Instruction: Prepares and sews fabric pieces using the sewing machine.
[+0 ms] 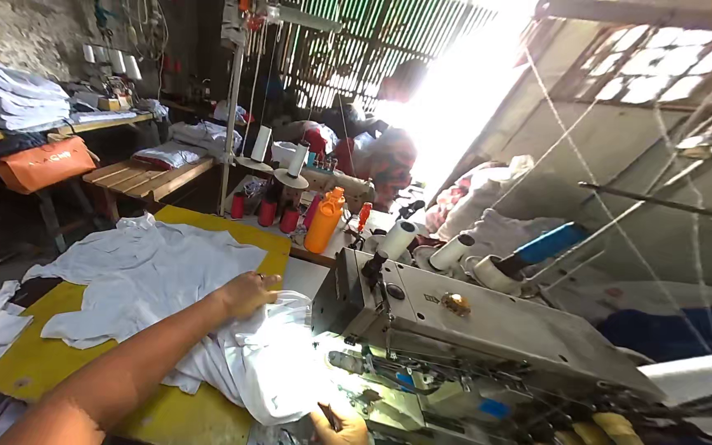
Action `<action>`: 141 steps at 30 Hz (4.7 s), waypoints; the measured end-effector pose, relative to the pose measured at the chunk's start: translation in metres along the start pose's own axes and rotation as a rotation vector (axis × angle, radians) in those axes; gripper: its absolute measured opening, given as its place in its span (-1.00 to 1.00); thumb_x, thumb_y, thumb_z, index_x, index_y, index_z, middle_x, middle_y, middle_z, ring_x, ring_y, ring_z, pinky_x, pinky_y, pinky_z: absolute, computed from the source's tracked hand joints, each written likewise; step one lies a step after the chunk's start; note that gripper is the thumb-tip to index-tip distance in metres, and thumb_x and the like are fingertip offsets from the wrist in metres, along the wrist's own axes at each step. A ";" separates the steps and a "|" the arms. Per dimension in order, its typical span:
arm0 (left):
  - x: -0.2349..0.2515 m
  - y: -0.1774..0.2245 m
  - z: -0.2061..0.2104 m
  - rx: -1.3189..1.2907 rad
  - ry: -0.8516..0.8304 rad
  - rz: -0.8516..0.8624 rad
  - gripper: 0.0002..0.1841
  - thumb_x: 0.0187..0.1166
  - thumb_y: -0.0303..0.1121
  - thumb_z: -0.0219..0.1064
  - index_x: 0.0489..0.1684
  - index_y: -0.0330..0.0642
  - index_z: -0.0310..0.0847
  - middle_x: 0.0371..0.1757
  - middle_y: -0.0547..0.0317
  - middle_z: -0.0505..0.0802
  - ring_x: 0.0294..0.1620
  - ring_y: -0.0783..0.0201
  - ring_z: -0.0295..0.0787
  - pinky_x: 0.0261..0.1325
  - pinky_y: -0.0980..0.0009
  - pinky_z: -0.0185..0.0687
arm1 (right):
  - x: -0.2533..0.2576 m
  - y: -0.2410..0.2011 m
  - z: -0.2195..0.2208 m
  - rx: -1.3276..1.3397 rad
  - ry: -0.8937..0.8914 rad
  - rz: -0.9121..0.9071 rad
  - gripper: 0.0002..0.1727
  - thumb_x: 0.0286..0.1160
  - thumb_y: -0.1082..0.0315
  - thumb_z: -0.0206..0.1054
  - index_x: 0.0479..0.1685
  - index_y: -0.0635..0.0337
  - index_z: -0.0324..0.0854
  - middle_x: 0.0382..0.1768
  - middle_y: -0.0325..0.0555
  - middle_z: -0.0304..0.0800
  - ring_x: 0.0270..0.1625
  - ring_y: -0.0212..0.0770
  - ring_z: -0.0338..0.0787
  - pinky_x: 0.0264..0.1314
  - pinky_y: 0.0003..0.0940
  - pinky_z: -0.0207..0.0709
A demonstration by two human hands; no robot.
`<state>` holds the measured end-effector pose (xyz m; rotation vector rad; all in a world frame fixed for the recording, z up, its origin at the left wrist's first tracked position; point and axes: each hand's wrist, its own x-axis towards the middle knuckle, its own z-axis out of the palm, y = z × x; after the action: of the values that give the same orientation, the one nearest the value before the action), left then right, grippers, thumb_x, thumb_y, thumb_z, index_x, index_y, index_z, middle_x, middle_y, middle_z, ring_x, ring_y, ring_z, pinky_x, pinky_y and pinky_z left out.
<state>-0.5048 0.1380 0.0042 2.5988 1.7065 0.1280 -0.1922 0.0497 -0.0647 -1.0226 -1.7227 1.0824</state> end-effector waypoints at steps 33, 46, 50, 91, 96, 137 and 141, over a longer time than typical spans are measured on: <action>-0.136 0.066 -0.157 0.289 0.765 0.099 -0.73 0.62 -0.41 0.15 0.12 -0.24 0.69 -0.11 -0.09 0.70 -0.14 -0.12 0.72 -0.21 0.01 0.64 | -0.015 -0.003 0.004 -0.119 -0.074 -0.053 -0.77 0.32 0.22 0.49 -0.62 0.10 0.80 -0.65 -0.34 0.70 -0.62 -0.55 0.58 -0.54 -0.54 0.50; -0.119 0.062 -0.149 -0.106 0.426 0.037 -0.47 0.20 -0.01 0.64 0.15 0.04 0.70 -0.12 0.26 0.82 -0.18 0.24 0.80 -0.20 0.16 0.76 | -0.001 -0.003 0.007 -0.171 -0.026 -0.145 -0.72 0.33 0.21 0.43 -0.68 0.11 0.77 -0.72 -0.36 0.65 -0.63 -0.56 0.58 -0.54 -0.52 0.47; -0.116 0.051 -0.149 0.256 0.557 -0.027 -0.60 0.23 -0.65 0.45 0.11 -0.29 0.70 -0.11 -0.23 0.71 -0.17 -0.34 0.75 -0.27 -0.24 0.63 | 0.010 -0.011 0.005 -0.203 0.000 -0.135 -0.67 0.33 0.20 0.41 -0.75 0.14 0.73 -0.80 -0.35 0.57 -0.71 -0.59 0.50 -0.62 -0.54 0.37; -0.103 0.051 -0.161 0.103 0.388 0.049 -0.86 0.45 -0.53 0.43 -0.15 -0.10 0.79 -0.21 0.17 0.82 -0.16 0.15 0.82 -0.10 0.10 0.74 | 0.002 0.003 -0.005 -0.032 -0.168 -0.033 -0.73 0.37 0.25 0.48 -0.63 0.16 0.76 -0.68 -0.37 0.65 -0.63 -0.63 0.54 -0.52 -0.64 0.45; -0.101 0.054 -0.140 -0.361 0.378 0.294 -0.82 0.55 -0.23 0.29 -0.23 0.11 0.86 -0.39 0.62 0.83 -0.40 0.73 0.68 -0.40 0.74 0.59 | 0.000 0.008 -0.002 -0.079 -0.114 -0.091 -0.74 0.30 0.25 0.48 -0.67 0.16 0.75 -0.67 -0.36 0.66 -0.58 -0.64 0.54 -0.48 -0.64 0.43; -0.096 0.166 0.002 0.005 0.314 0.430 -0.69 0.55 0.05 0.29 0.00 0.10 0.73 -0.30 0.21 0.71 -0.24 0.09 0.69 -0.10 0.09 0.56 | -0.035 0.010 -0.001 0.087 -0.231 -0.394 -0.88 0.36 0.38 0.54 -0.35 0.26 0.77 -0.32 -0.13 0.80 -0.25 -0.49 0.73 -0.18 -0.66 0.63; -0.087 0.157 0.041 0.130 0.423 0.392 -0.87 0.61 -0.35 0.27 -0.04 0.12 0.66 0.21 0.21 0.82 0.27 0.11 0.77 0.39 -0.06 0.61 | -0.056 0.004 -0.004 0.092 -0.237 -0.358 -0.86 0.32 0.44 0.58 -0.33 0.32 0.74 -0.22 -0.04 0.81 -0.13 -0.44 0.78 -0.07 -0.65 0.67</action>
<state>-0.3922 -0.0038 -0.0300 3.1506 1.2962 0.6371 -0.1697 0.0009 -0.0799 -0.5157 -1.9334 1.0666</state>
